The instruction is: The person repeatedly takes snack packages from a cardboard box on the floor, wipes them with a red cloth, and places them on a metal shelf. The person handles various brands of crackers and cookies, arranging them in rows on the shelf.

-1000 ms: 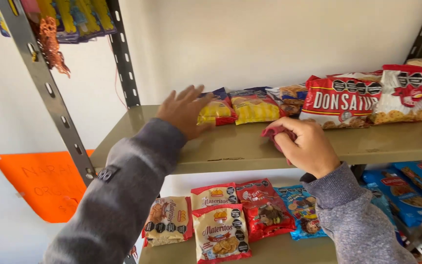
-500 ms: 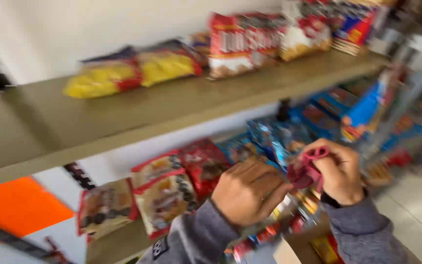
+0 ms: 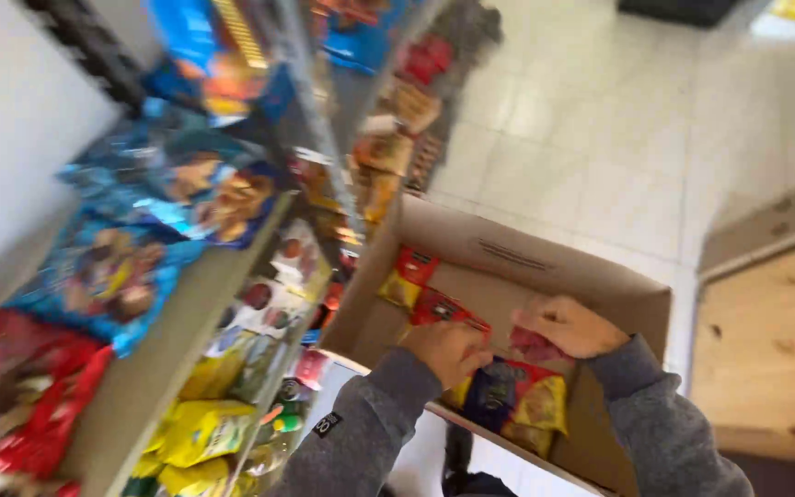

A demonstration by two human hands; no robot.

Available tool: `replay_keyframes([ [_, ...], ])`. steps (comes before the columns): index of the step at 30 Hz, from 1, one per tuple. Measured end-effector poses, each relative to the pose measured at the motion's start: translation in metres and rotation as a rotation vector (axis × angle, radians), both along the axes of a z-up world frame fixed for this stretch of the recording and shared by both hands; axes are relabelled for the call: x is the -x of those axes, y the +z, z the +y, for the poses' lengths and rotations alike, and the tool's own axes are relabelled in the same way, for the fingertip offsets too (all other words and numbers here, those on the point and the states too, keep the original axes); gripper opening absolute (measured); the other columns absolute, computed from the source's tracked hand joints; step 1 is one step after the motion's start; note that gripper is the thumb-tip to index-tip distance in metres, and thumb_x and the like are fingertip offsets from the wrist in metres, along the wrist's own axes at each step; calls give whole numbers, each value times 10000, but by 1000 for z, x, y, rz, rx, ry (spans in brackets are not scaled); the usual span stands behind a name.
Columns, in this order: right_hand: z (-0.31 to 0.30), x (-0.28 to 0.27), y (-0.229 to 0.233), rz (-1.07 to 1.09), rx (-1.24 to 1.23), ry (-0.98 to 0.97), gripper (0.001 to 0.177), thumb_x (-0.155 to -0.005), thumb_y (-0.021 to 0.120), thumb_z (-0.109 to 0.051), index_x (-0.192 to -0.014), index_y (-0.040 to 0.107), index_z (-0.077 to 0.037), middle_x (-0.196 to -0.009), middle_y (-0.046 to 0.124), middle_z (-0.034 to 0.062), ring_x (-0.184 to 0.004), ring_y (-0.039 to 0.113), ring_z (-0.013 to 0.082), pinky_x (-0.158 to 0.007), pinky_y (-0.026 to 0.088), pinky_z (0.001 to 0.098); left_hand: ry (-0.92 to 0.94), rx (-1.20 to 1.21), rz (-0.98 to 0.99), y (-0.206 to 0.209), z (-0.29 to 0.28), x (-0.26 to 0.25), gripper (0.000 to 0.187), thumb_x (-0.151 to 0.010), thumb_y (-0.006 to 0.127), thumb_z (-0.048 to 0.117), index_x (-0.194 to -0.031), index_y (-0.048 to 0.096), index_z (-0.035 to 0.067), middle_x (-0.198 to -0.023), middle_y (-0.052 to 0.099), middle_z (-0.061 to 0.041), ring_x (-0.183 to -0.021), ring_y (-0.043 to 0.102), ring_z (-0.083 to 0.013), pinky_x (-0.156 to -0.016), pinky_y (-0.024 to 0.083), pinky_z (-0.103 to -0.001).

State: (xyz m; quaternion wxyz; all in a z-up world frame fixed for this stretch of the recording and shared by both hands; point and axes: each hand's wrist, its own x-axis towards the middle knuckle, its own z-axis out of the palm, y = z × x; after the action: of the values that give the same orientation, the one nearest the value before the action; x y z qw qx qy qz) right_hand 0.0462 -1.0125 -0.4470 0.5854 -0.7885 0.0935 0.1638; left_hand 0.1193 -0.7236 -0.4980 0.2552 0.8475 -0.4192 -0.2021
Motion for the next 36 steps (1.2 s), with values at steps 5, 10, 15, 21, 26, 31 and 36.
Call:
replay_keyframes([
  [5,-99,59,-184,595,442,239,556,-1051,837,-668,-1279,1081,-224,-1397,1024,136,-1363,932,359,-1212,699,469,-154,-512,521,-140,-61,11,749,-1243,660,658,-1926,494,403,-1833,668,-188,-1697,658,-417,-1375,585,-588],
  [10,-96,108,-347,647,509,815,608,-1077,706,-505,-1445,923,-72,-1513,907,238,-1490,827,464,-1354,617,517,-145,-724,651,-309,-97,53,641,-1232,675,709,-1799,703,412,-1808,701,-145,-1688,675,-385,-1357,581,-585],
  [15,-34,91,-248,646,80,623,813,-1097,543,-380,-1660,746,170,-1718,720,480,-1676,581,699,-1500,417,646,-115,-733,677,-294,-84,67,579,-1295,569,579,-1756,755,281,-1758,758,-171,-1672,686,-403,-1414,485,-630],
  [21,-70,120,-405,478,178,194,793,-1147,738,-315,-1924,590,-244,-1887,693,194,-1774,602,456,-1541,430,544,599,-562,1274,-248,-66,46,633,-1248,616,462,-1780,764,152,-1606,856,-183,-1517,744,-274,-1487,323,-472],
  [26,-129,97,-525,375,517,2,778,-1108,801,-661,-1863,621,-611,-1740,813,-133,-1653,722,176,-1474,534,428,578,-780,1255,-224,-90,33,576,-1299,574,392,-1842,666,221,-1644,811,-86,-1534,708,-151,-1394,398,-305],
  [31,-148,35,-523,305,814,247,838,-1164,688,-552,-1934,361,-599,-2069,360,-45,-1892,392,312,-1437,562,627,576,-968,1237,-199,-112,35,556,-1345,538,328,-1897,577,280,-1678,769,1,-1550,671,-42,-1309,462,-153],
  [36,-147,20,-533,219,1025,491,1145,-1119,660,-170,-2071,46,-333,-2171,42,0,-1970,166,405,-1281,597,859,326,-738,1004,-392,-50,114,563,-1240,664,510,-1724,782,249,-1537,868,-132,-1280,826,-237,-1010,689,-399],
])
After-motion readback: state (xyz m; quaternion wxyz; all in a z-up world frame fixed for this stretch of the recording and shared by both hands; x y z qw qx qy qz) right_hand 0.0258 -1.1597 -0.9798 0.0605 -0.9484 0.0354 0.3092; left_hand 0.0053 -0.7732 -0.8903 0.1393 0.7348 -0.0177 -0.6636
